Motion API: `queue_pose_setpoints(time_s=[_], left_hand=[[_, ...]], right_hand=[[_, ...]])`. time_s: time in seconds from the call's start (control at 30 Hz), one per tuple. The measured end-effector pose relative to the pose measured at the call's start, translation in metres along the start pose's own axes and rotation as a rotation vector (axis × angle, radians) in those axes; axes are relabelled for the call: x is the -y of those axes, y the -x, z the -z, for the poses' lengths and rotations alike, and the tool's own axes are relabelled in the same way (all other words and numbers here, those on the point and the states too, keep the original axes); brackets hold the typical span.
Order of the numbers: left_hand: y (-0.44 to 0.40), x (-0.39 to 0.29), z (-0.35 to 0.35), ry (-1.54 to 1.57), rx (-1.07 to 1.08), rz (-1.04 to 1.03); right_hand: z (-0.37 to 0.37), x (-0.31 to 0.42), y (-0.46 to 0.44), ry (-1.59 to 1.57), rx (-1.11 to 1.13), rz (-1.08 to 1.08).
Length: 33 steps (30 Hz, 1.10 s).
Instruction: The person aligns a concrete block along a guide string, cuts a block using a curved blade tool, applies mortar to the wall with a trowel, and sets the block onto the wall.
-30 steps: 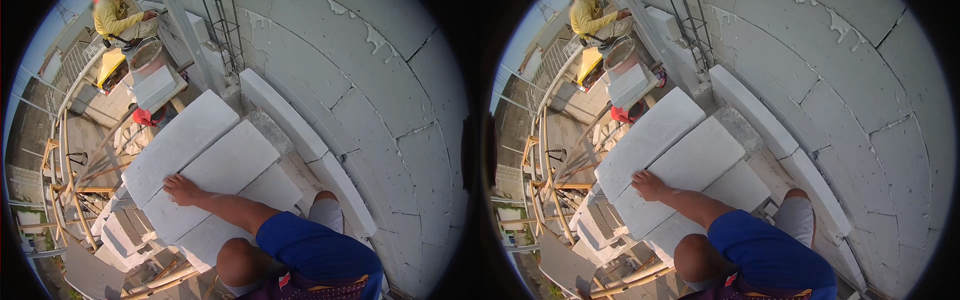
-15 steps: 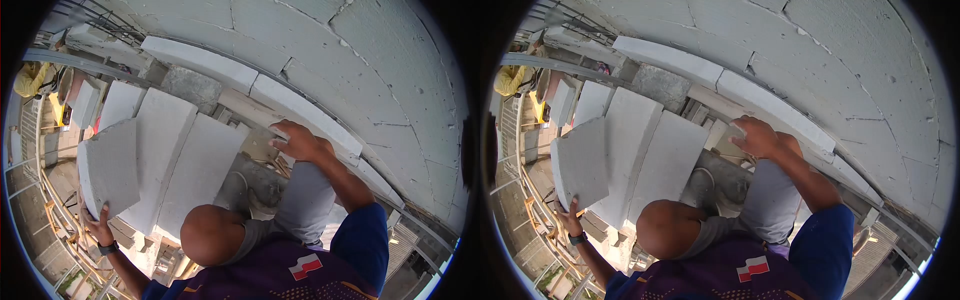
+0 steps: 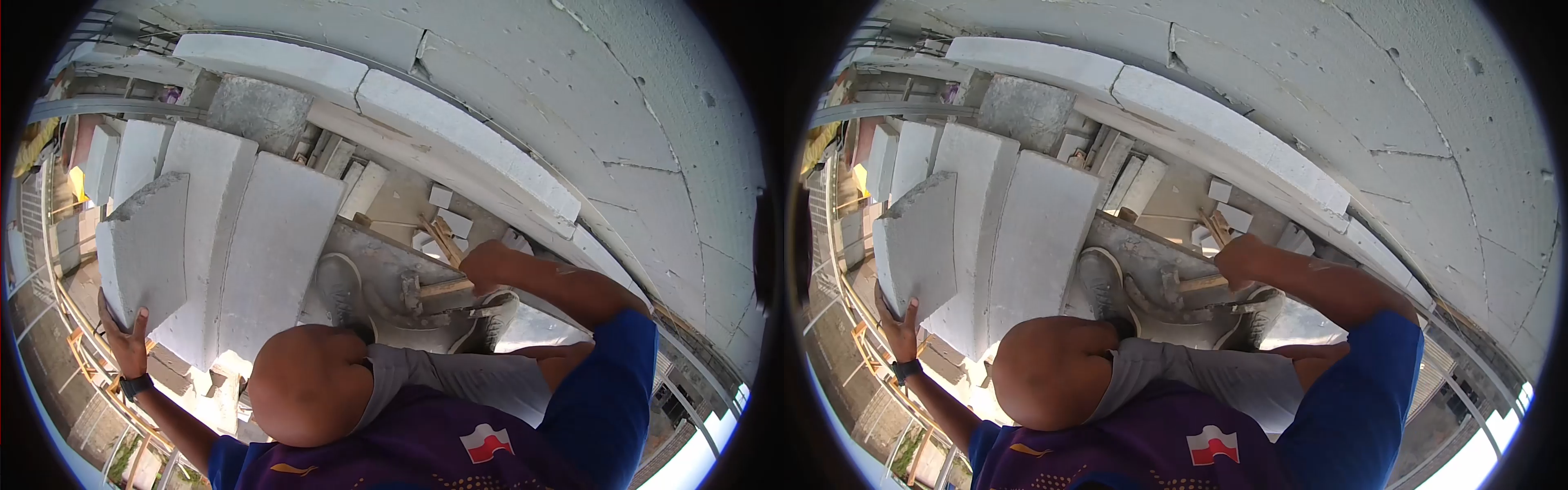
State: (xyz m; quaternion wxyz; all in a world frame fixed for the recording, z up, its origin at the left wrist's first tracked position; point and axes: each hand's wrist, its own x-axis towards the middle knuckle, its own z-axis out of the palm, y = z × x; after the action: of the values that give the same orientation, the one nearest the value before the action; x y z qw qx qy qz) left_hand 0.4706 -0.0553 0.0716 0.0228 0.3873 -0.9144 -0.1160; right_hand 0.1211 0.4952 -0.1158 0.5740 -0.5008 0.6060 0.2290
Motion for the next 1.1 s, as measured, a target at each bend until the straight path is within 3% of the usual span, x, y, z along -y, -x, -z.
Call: queue_pose_setpoints(time_s=[0.1, 0.17, 0.23, 0.27, 0.4, 0.57, 0.63, 0.67, 0.73, 0.8, 0.97, 1.1], left_hand=[[-0.013, -0.013, -0.006, 0.000, -0.056, -0.019], [-0.026, -0.009, -0.008, -0.022, -0.094, -0.016], [-0.044, 0.000, -0.013, -0.041, -0.133, -0.047], [-0.048, -0.002, -0.014, -0.059, -0.105, -0.021], [-0.049, -0.004, -0.019, -0.059, -0.069, 0.003], [-0.046, -0.031, -0.015, -0.023, -0.094, 0.091], [-0.045, -0.038, -0.014, -0.086, -0.141, 0.048], [-0.043, -0.044, -0.012, -0.085, -0.132, 0.157], [-0.041, -0.051, -0.006, -0.066, -0.141, 0.146], [-0.042, -0.050, -0.002, -0.021, -0.118, 0.171], [-0.040, -0.043, 0.004, -0.013, -0.096, 0.090], [-0.038, -0.047, 0.006, -0.016, -0.097, 0.037]], right_hand=[[-0.075, 0.018, -0.031, -0.069, 0.071, 0.115], [-0.133, 0.030, -0.048, -0.085, 0.055, 0.038], [-0.187, 0.035, -0.059, -0.266, -0.186, 0.068], [-0.188, 0.034, -0.054, -0.358, -0.312, 0.077], [-0.184, 0.026, -0.031, -0.610, -0.117, 0.083], [-0.183, -0.011, 0.011, -0.638, -0.149, 0.250], [-0.138, -0.017, 0.053, -0.589, -0.114, 0.128], [-0.123, -0.021, 0.064, -0.543, -0.130, 0.064], [-0.119, -0.034, 0.064, -0.621, -0.350, 0.075], [-0.069, -0.014, 0.077, -0.575, -0.609, 0.052], [0.038, 0.050, 0.037, -0.655, -1.172, 0.212], [0.140, 0.122, 0.016, -0.735, -1.242, 0.352]])
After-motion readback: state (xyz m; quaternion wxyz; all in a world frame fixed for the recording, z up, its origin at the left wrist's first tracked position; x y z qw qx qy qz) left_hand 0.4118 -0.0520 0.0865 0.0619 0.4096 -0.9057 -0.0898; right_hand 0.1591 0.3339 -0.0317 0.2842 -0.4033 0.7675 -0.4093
